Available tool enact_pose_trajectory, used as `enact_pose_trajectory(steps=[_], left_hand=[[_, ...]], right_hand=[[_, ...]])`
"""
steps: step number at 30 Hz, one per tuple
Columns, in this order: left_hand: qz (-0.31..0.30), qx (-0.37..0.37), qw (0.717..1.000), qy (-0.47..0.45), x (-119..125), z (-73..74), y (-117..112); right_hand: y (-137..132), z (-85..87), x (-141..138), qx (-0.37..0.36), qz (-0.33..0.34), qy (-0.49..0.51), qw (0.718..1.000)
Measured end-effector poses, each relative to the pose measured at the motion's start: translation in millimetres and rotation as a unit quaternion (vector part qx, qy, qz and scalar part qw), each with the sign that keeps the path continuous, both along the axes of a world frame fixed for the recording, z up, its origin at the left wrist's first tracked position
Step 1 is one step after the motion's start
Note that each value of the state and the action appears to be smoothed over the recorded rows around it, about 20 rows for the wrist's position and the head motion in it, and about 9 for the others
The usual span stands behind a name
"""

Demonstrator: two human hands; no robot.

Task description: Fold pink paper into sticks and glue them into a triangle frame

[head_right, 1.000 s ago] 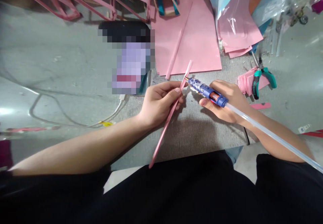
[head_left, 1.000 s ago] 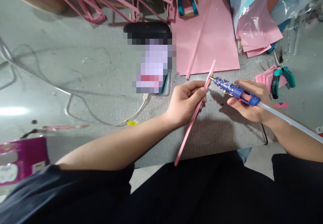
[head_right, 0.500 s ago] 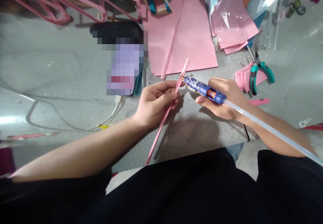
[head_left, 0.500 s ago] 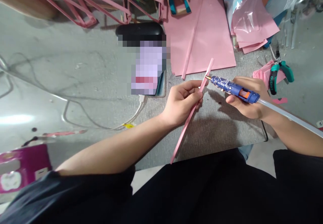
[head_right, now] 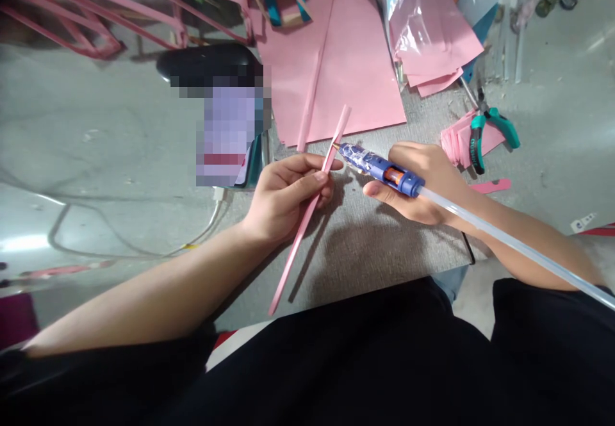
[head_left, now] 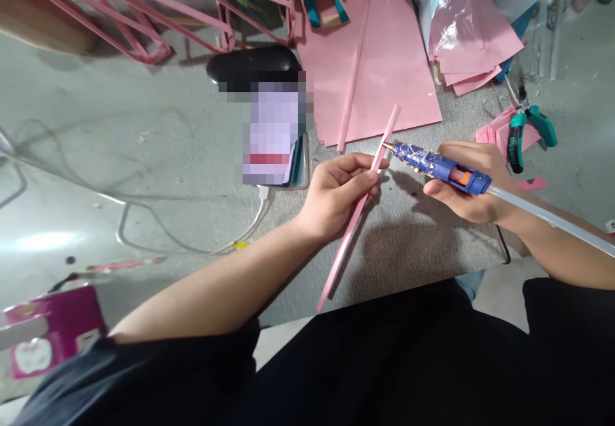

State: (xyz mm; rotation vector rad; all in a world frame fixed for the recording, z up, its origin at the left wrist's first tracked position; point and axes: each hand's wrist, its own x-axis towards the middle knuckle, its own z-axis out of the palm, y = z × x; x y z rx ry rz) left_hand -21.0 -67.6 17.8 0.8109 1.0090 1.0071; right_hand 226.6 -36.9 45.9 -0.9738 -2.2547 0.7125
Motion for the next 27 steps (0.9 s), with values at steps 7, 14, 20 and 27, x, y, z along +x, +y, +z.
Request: enact_pose_trajectory(steps=[7, 14, 20, 27], left_hand=[[-0.020, -0.011, 1.000, -0.017, -2, -1.5, 3], [-0.022, -0.012, 0.999, -0.028, -3, -1.4, 5], [-0.033, -0.003, 0.999, -0.034, -3, -2.1, 7], [-0.052, -0.004, 0.996, -0.066, -4, -3.5, 10]], right_hand=[[-1, 13.1, 0, -0.049, 0.005, -0.044, 0.998], [-1, 10.1, -1, -0.039, 0.014, -0.031, 0.999], [-2, 12.2, -2, -0.040, 0.021, -0.031, 0.998], [-4, 13.7, -3, -0.042, 0.020, -0.050, 0.998]])
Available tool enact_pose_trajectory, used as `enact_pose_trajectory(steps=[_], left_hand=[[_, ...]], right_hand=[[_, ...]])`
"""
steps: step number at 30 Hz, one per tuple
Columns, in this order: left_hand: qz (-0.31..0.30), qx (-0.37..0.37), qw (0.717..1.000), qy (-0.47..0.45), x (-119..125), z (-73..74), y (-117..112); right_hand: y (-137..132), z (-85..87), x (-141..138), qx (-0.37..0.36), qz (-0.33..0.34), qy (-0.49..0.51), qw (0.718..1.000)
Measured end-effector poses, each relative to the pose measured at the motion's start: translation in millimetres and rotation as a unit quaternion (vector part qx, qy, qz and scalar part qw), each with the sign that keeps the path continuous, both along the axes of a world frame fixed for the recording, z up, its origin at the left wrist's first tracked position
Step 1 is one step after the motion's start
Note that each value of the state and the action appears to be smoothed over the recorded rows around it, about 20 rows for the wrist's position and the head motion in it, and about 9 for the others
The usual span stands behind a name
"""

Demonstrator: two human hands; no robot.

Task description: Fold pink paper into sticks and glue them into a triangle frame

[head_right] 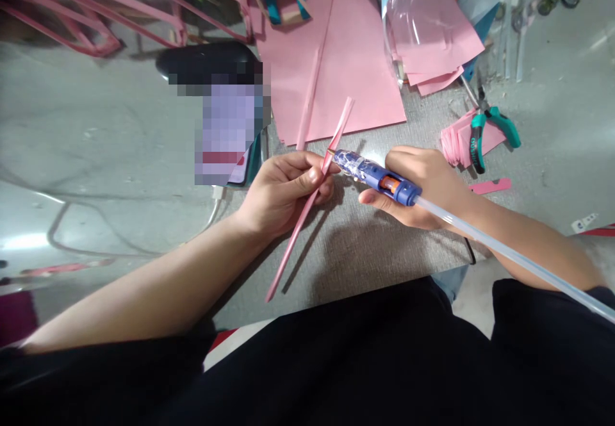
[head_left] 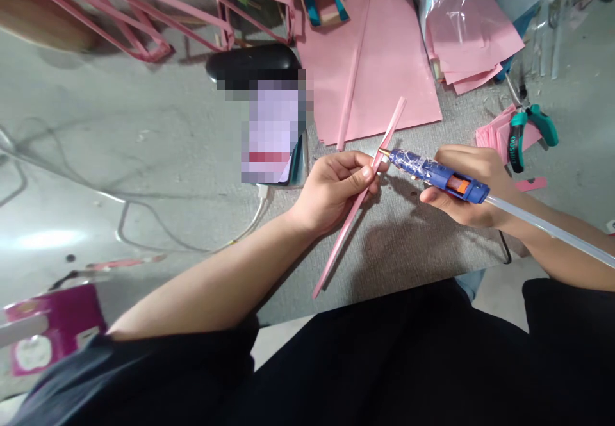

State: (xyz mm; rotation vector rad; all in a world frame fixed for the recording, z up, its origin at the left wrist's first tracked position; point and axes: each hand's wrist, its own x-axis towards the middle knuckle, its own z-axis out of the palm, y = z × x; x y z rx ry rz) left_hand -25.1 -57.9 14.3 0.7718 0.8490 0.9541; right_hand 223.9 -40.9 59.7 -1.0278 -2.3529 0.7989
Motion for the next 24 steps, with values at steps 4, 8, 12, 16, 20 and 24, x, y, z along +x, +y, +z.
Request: enact_pose_trajectory(steps=[4, 8, 12, 16, 20, 24], left_hand=[[-0.004, 0.000, 1.000, -0.017, -1.2, -2.5, 0.3], [-0.002, 0.001, 1.000, -0.025, -2.3, -5.6, 0.5], [0.004, 0.009, 1.000, -0.018, -3.0, -7.6, 1.0], [0.010, 0.011, 1.000, -0.010, -2.7, -6.4, 1.4], [0.012, 0.006, 1.000, -0.009, -1.8, -4.9, 1.9], [0.013, 0.011, 1.000, -0.012, -1.8, -5.5, 2.6]], right_hand=[[-0.2, -1.3, 0.3, 0.009, 0.006, 0.010, 1.000], [-0.8, -3.5, 0.7, 0.011, 0.006, -0.001, 1.000], [-2.4, -2.1, 0.0, 0.009, 0.015, 0.007, 1.000], [-4.2, -0.9, -0.5, 0.010, 0.020, 0.008, 1.000], [-5.3, -2.2, -0.2, 0.005, 0.018, -0.005, 1.000], [-5.6, -4.0, -0.1, 0.024, 0.030, -0.002, 0.999]])
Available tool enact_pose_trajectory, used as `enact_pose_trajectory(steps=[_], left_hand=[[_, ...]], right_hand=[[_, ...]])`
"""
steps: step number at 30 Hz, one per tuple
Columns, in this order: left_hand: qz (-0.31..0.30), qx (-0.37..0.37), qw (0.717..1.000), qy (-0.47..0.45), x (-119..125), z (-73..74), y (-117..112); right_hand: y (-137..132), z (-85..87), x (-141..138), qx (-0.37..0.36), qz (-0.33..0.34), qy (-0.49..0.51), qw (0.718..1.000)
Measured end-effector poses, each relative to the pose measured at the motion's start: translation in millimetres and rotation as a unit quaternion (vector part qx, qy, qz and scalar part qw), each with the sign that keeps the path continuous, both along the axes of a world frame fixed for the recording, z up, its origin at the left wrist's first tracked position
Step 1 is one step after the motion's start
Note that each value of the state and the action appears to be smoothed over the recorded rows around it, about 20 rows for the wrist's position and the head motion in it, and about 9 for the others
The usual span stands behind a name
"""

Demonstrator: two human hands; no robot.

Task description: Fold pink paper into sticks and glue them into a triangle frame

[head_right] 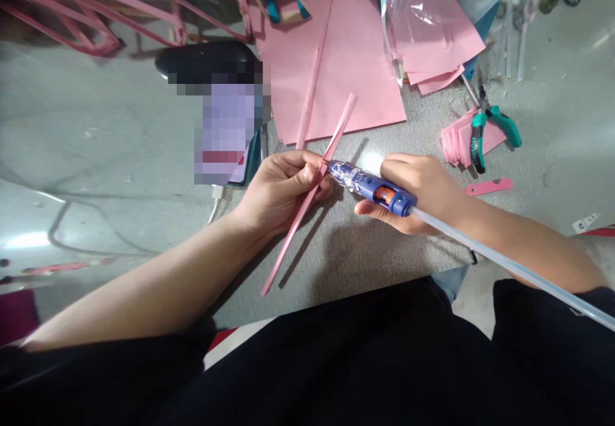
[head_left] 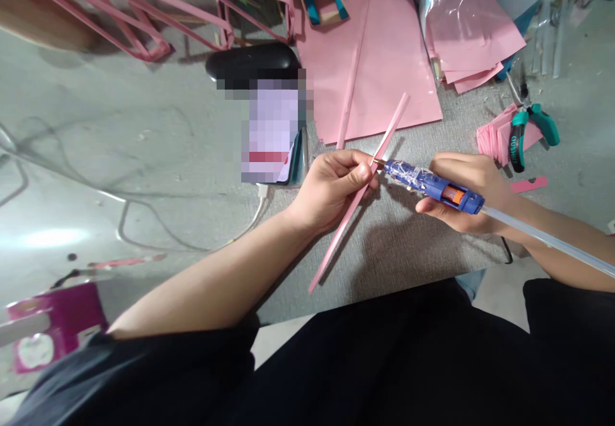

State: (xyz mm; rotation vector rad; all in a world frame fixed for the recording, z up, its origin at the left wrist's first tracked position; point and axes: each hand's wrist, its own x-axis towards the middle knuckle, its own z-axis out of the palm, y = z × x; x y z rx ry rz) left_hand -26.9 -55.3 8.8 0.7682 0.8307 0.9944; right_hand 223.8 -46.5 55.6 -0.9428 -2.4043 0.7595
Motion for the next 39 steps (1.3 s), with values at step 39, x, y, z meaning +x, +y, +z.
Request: enact_pose_trajectory(steps=[39], left_hand=[[0.033, 0.010, 0.999, -0.006, 1, -4.1, 0]], right_hand=[[11, -0.4, 7, -0.075, 0.003, 0.169, 0.983]])
